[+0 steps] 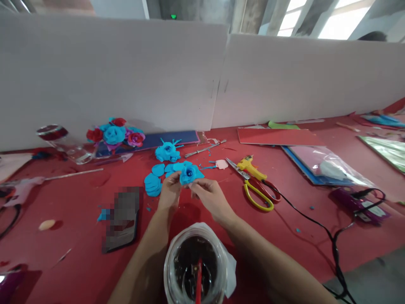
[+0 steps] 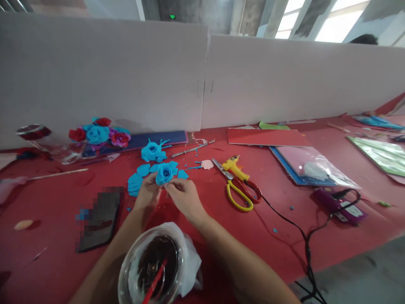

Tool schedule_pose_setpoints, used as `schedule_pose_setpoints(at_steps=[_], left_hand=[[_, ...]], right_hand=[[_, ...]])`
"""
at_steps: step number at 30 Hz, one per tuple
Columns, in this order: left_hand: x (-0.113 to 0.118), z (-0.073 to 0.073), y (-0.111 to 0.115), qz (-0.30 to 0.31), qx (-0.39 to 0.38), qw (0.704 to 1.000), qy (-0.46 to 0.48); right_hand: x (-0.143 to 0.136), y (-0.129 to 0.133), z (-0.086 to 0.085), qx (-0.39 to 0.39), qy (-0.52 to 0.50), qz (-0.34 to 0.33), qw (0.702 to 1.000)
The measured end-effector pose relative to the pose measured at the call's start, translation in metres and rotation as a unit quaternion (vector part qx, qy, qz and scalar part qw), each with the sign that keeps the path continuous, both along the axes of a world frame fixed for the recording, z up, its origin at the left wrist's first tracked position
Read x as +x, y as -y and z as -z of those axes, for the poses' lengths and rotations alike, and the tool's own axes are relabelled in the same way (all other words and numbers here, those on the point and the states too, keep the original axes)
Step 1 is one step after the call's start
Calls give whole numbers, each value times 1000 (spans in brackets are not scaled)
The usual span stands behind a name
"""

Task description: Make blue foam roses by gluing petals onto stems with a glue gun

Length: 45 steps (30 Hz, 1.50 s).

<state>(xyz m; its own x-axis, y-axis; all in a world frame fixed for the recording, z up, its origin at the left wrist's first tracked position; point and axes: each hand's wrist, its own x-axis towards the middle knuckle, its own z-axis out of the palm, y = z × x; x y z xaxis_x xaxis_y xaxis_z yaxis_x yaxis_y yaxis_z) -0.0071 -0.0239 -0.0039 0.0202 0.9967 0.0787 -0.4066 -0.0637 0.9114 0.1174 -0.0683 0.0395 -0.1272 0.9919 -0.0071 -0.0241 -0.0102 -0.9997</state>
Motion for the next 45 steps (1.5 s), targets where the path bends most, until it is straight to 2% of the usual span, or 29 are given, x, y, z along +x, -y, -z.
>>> schedule_pose_setpoints(at_steps=[4, 9, 15, 18, 21, 24, 28, 31, 34, 37, 40, 42, 45], left_hand=[[0, 6, -1, -10, -11, 1000, 15], [-3, 15, -7, -60, -1, 997, 50], [-7, 12, -6, -76, -4, 995, 58], [-9, 11, -6, -97, 10, 994, 52], [-11, 11, -6, -132, 13, 989, 59], [-13, 10, -8, -155, -8, 983, 102], [-15, 5, -8, -131, -96, 966, 200], [-17, 3, -6, -125, -151, 952, 234], [-17, 2, -6, -112, -159, 952, 236], [-17, 0, -5, -102, -153, 957, 225], [-20, -4, -4, -127, -141, 957, 221], [-27, -7, -4, -153, -119, 954, 230], [-44, -10, -5, -185, -89, 944, 258]], right_hand=[[4, -1, -2, 40, 8, -36, 999], [17, -11, 1, 66, 12, 44, 997], [27, -20, 8, 49, -19, 113, 992], [28, -23, 13, 43, 13, 124, 991], [30, -28, 17, 32, 97, 126, 987], [33, -31, 18, 27, 232, 88, 968], [31, -28, 16, 42, 378, 27, 924], [27, -24, 16, 61, 471, 20, 880], [26, -21, 18, 74, 520, 30, 850], [27, -21, 20, 81, 533, 28, 842], [29, -22, 20, 92, 516, 35, 851], [30, -22, 19, 106, 504, 44, 856], [32, -21, 15, 98, 523, 52, 845]])
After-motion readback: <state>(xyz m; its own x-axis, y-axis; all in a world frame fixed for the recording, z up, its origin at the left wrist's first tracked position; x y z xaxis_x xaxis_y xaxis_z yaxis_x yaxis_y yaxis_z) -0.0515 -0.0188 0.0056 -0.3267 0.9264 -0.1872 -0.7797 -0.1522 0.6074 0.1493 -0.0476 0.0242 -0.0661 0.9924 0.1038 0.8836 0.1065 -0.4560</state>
